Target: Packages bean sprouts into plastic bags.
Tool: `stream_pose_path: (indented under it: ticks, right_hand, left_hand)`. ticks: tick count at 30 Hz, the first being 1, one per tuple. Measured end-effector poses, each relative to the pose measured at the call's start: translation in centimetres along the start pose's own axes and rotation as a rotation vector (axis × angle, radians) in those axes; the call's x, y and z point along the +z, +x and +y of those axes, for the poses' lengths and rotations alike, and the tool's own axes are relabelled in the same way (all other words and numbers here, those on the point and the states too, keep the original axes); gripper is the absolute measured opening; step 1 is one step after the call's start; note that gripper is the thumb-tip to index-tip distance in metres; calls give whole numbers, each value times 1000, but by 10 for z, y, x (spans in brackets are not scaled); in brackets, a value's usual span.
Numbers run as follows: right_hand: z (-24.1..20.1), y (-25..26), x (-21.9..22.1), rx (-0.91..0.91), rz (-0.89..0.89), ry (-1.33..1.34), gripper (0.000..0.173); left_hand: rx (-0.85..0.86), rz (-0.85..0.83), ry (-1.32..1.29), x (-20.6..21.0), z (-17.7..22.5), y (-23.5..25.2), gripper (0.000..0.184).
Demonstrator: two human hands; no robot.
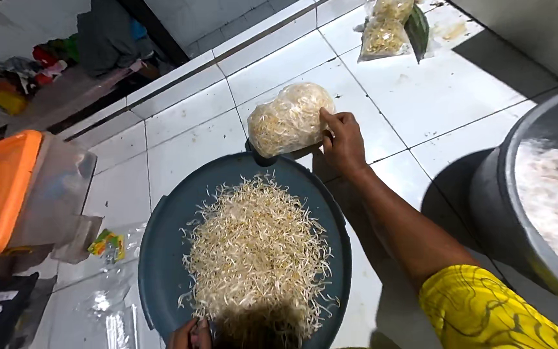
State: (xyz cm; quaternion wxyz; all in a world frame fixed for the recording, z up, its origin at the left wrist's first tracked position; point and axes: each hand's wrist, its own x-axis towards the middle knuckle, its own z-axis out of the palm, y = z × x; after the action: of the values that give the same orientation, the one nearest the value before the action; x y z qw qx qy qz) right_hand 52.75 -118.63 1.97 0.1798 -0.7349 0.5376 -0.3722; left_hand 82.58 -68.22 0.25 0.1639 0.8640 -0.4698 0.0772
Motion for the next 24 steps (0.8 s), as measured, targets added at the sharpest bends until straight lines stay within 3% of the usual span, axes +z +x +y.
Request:
stream_pose_path:
  ticks: [2, 5, 7, 10, 18, 21, 24]
  right_hand:
    - [-8, -5, -9, -18, -65, -47, 57]
    - [-29, -29, -22, -100, -59, -17, 40]
    - [-43, -56, -33, -170, -106, 52, 38]
    - [-62, -108, -45, -246, -225, 120, 30]
    - [-141, -276, -48, -326, -545, 29, 30]
    - [-187, -310, -25, -348, -518, -10, 44]
    - [-228, -312, 2, -335, -545, -161, 86]
  left_hand:
    - [11, 25, -1, 1, -3, -1, 37]
    - [-35, 7, -17, -5, 2, -1, 46]
    - [-43, 4, -47, -7, 5, 0, 39]
    - [-17, 41, -76, -8, 6, -1, 28]
    - [7, 48, -204, -12, -9, -7, 30]
    - [41, 29, -277, -19, -8, -4, 28]
    - [51, -60, -367, -33, -5, -2, 23]
